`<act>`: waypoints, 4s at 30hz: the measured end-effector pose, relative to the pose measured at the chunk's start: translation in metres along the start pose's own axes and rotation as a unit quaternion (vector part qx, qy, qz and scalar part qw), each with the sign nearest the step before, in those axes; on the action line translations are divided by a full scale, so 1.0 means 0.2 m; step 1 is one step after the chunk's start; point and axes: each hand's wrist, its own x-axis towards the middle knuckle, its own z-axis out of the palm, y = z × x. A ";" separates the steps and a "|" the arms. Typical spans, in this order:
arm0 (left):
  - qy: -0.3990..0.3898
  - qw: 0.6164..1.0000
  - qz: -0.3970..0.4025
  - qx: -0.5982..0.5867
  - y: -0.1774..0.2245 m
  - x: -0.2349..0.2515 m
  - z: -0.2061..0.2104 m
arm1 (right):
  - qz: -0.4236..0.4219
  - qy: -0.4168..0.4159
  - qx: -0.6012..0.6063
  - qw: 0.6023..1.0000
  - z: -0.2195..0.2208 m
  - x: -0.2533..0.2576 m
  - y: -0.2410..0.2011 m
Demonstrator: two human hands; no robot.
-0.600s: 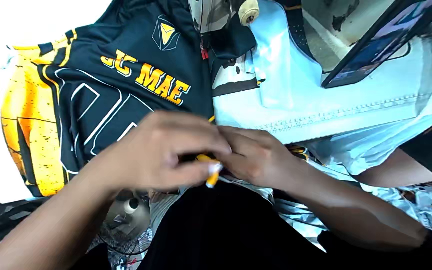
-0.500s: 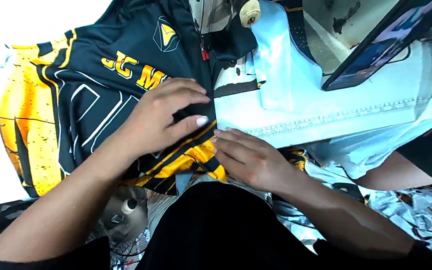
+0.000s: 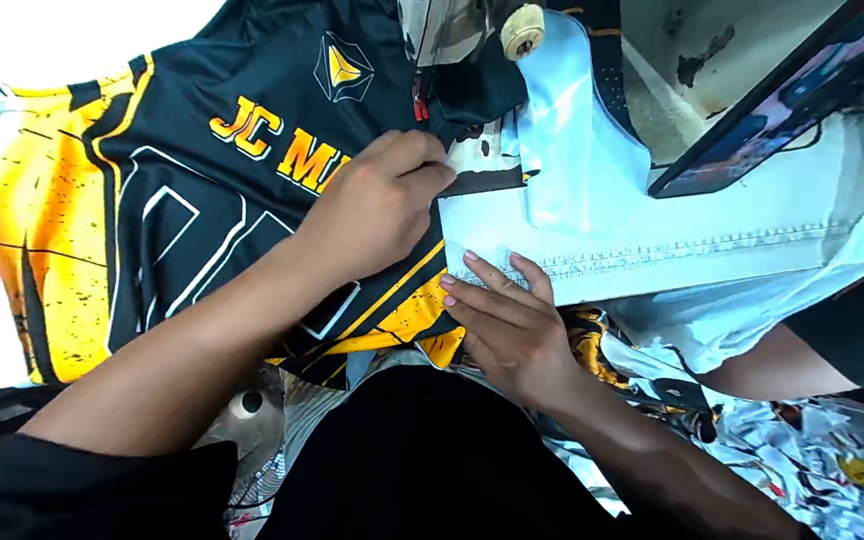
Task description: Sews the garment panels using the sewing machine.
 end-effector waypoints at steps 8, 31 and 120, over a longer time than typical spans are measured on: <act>-0.037 0.998 0.049 -0.010 -0.09 -0.11 0.01 | -0.110 -0.029 -0.088 0.990 -0.12 0.00 0.11; -0.081 0.993 0.082 0.007 -0.23 -0.07 -0.04 | -0.113 -0.105 -0.111 0.982 -0.16 0.18 0.18; 0.002 0.990 0.042 0.131 0.07 0.00 -0.27 | -0.086 -0.012 0.171 0.981 -0.01 0.80 0.55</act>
